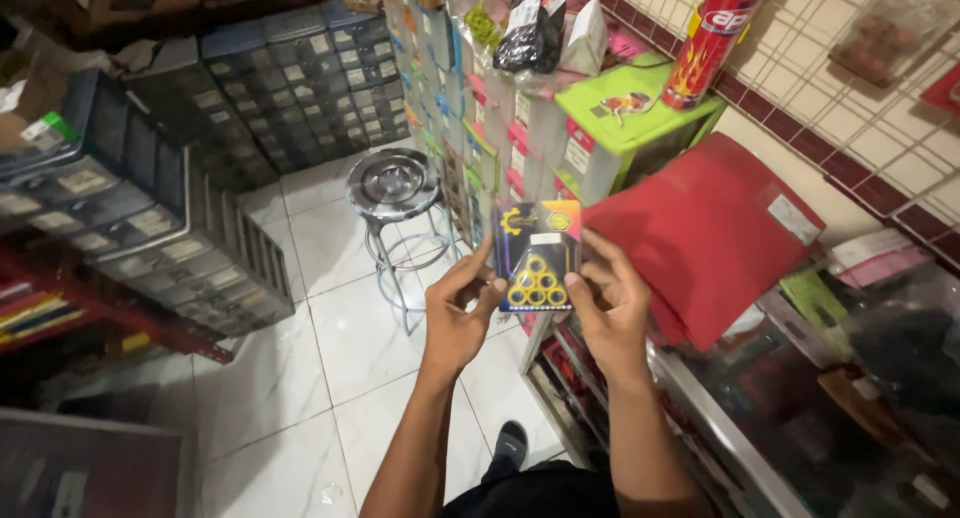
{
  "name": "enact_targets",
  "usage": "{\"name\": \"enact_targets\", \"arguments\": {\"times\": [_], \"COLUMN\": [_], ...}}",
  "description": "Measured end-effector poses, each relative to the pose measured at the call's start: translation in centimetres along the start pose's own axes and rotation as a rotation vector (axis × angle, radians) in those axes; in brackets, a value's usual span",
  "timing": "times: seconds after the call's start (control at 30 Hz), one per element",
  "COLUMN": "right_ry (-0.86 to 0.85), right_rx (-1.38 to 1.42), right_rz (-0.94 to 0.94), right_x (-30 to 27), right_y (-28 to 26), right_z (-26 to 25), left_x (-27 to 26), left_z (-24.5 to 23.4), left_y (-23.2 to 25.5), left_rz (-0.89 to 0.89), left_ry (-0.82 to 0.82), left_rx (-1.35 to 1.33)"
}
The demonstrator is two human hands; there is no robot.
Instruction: The person picks up a packaged set of motorcycle rollers from a glass counter, walks to a display wall, and hangs the package on a metal hook next to other similar items.
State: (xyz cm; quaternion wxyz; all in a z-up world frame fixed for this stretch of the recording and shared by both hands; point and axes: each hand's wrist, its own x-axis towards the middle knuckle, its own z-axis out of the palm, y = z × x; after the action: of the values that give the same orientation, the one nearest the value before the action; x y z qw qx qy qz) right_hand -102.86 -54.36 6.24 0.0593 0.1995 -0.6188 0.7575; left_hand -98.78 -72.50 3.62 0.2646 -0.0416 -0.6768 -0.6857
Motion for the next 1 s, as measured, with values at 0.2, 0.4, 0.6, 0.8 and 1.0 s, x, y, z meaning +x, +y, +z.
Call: {"name": "enact_targets", "arguments": {"times": [0.2, 0.4, 0.6, 0.8, 1.0], "right_ry": [0.063, 0.078, 0.157, 0.24, 0.389], "right_rx": [-0.05, -0.065, -0.137, -0.211, -0.387], "right_rz": [-0.067, -0.028, -0.033, -0.026, -0.017], "right_x": [5.0, 7.7, 9.4, 10.7, 12.1], "right_y": [0.8, 2.2, 1.9, 2.0, 1.1], "right_z": [-2.5, -5.1, -6.8, -8.1, -8.3], "left_x": [6.5, 9.5, 12.5, 16.2, 20.8], "left_z": [2.9, 5.1, 7.2, 9.1, 11.3], "left_y": [-1.9, -4.4, -5.7, -6.5, -7.8], "left_rz": [-0.028, -0.048, 0.029, 0.029, 0.086], "left_ry": [-0.126, -0.16, -0.251, -0.37, -0.494], "left_rx": [-0.086, -0.144, -0.231, -0.24, -0.314]}}
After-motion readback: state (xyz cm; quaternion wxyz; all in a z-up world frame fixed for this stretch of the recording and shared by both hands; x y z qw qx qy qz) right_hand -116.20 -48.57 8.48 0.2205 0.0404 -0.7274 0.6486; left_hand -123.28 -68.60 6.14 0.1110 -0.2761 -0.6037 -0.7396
